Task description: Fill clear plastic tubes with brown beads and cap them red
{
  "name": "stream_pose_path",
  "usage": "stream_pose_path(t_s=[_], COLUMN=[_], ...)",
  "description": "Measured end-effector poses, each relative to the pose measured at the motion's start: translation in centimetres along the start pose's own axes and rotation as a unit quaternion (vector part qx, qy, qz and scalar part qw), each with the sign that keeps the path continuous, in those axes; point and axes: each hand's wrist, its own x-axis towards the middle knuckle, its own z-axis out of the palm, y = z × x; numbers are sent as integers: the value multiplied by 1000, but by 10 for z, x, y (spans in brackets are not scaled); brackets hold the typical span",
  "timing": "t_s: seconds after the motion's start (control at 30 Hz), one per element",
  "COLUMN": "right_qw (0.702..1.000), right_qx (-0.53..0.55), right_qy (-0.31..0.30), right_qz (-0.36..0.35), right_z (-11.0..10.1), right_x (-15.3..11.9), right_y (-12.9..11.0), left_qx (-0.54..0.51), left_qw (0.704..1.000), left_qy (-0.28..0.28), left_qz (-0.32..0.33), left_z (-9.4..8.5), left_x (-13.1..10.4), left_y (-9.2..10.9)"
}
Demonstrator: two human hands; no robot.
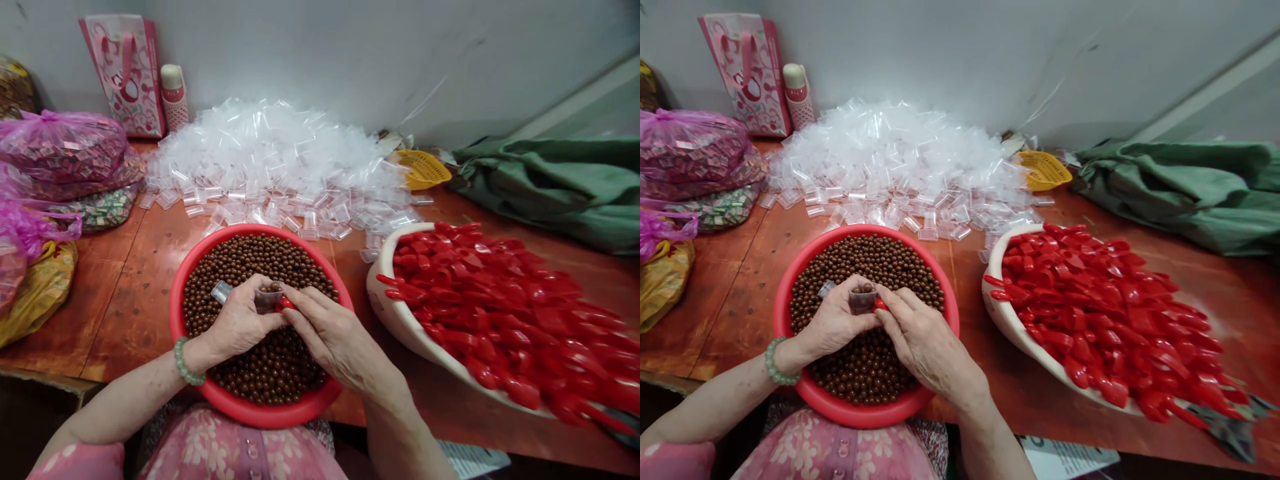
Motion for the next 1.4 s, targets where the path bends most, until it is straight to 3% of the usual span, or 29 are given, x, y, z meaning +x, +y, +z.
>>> stream_pose_path(t_s=[0.2, 0.3, 0.53, 0.83, 1.13, 1.27, 1.4], right_qw=[997, 995, 950, 988, 992, 977, 972], right_qx=[53, 88, 239, 110, 71, 110, 109], right_qy=[-48, -39, 149, 101, 103, 174, 203], right_qz=[7, 10, 134, -30, 18, 63, 43], right_z=[-1, -1, -4, -8, -24, -13, 5], right_x=[-4, -8, -7, 18, -1, 1, 12], right_y=[3, 8, 25, 13, 24, 25, 12], left_qx=[-10, 15, -16, 35, 31, 33, 43], left_qw=[999, 998, 989, 990, 992, 992, 992], left_qy=[-37, -66, -123, -127, -106, -107, -110], left_qz=[-27, -18, -83, -57, -53, -57, -33], left_z=[-7, -10, -7, -9, -9, -9, -10], left_x=[2, 2, 4, 4, 6, 6, 7], left_y=[-7, -5, -5, -3, -4, -3, -5])
